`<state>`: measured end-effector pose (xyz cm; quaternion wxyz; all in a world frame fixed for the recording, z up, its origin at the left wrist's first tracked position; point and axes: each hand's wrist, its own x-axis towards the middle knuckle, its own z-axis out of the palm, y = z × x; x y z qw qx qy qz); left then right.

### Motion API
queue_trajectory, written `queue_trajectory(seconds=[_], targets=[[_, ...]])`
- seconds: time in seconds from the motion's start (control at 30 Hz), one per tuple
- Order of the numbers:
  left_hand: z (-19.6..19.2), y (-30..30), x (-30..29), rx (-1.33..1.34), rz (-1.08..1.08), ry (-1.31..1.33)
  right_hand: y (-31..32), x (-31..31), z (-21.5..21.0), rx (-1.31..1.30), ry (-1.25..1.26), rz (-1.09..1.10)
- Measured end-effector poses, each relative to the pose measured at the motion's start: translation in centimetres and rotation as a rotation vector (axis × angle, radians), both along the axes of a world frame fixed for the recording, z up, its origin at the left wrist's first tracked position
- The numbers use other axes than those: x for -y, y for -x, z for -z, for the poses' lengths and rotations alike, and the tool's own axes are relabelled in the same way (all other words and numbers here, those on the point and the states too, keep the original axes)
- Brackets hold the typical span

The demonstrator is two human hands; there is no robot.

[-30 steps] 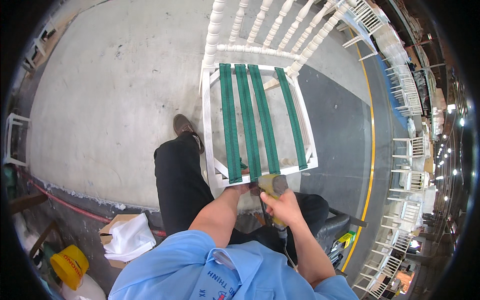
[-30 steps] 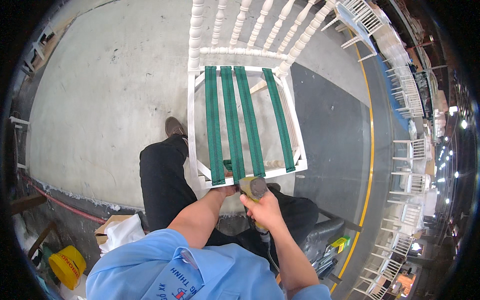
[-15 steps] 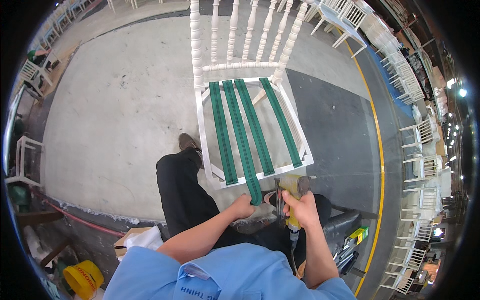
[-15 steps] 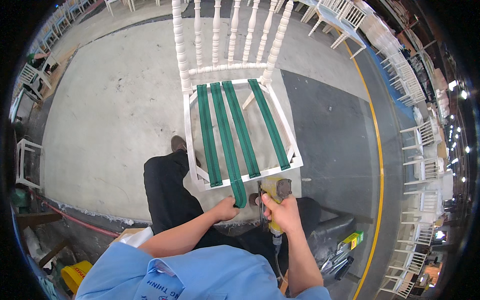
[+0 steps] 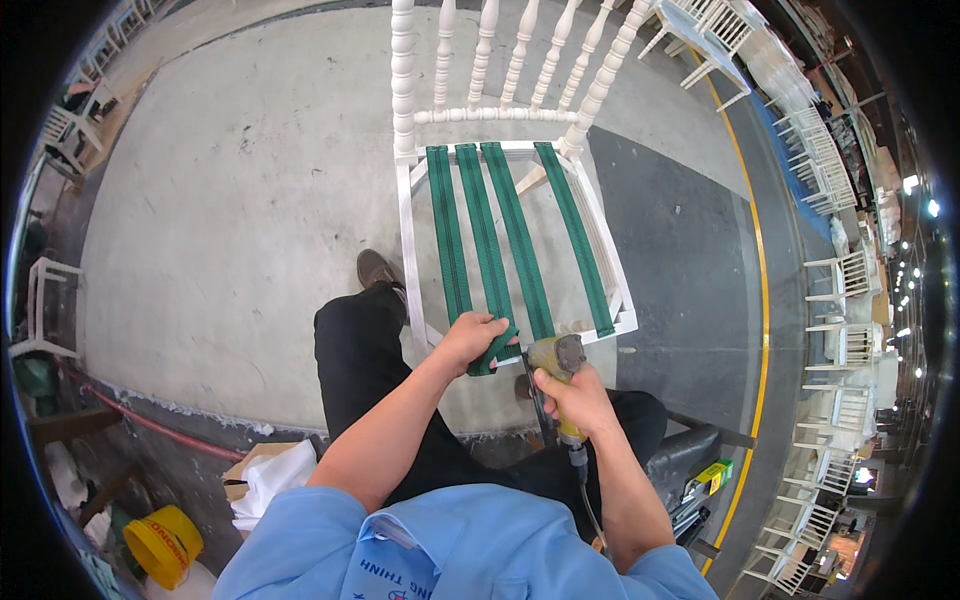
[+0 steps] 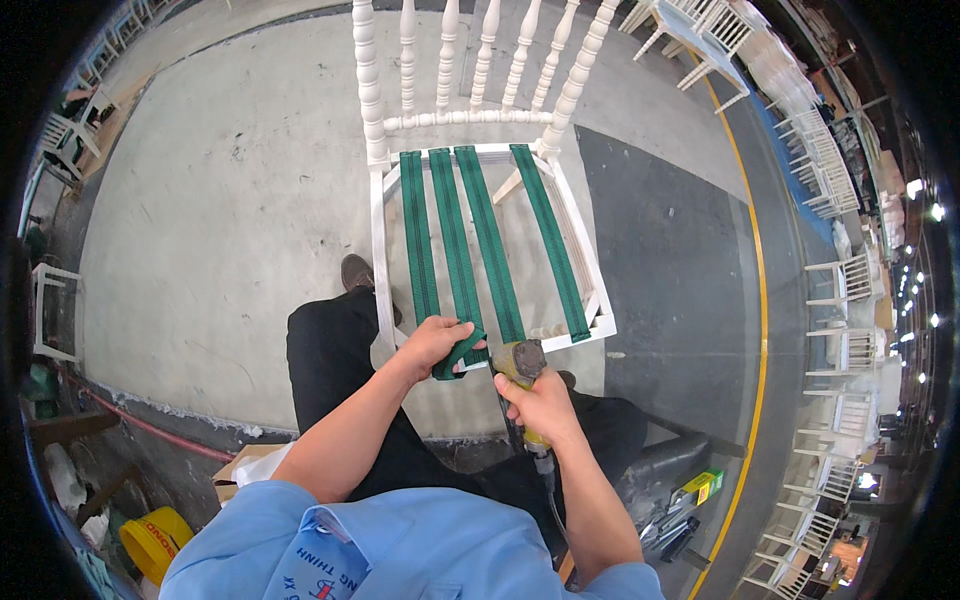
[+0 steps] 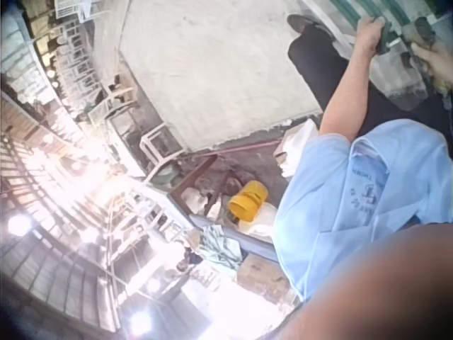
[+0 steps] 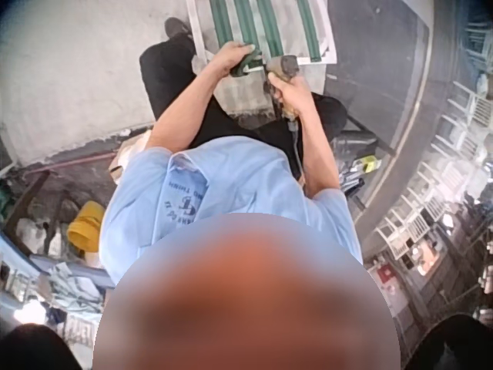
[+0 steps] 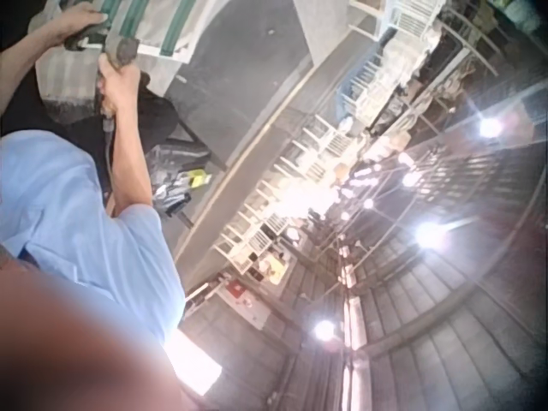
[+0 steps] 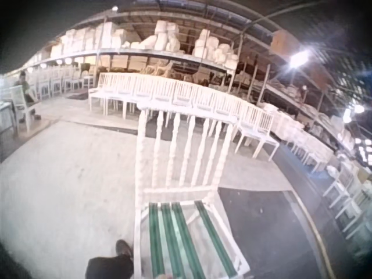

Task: The person attaches green fabric slings to the seat frame of a white wooden chair. They position each sling, secure it with a pneumatic staple gun, and trim excess fabric with scissors. The process is repeated for multiple slings across the chair seat.

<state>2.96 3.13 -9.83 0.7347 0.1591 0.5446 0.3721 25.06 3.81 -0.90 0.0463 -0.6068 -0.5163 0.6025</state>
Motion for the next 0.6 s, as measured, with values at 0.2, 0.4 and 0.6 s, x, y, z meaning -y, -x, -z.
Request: queue_trajectory(seconds=[0.2, 0.4, 0.6], targets=[[1.6, 0.3, -0.5, 0.064, -0.010, 0.006, 1.0, -0.2, 0.4, 0.046, 0.002, -0.023], [2.0, 0.4, -0.8, 0.051, 0.020, 0.011, 1.7, 0.1, 0.3, 0.075, -0.005, -0.044], [2.0, 0.6, -0.7, 0.077, 0.011, 0.019, 2.5, 0.8, 0.5, 0.060, -0.029, -0.025]])
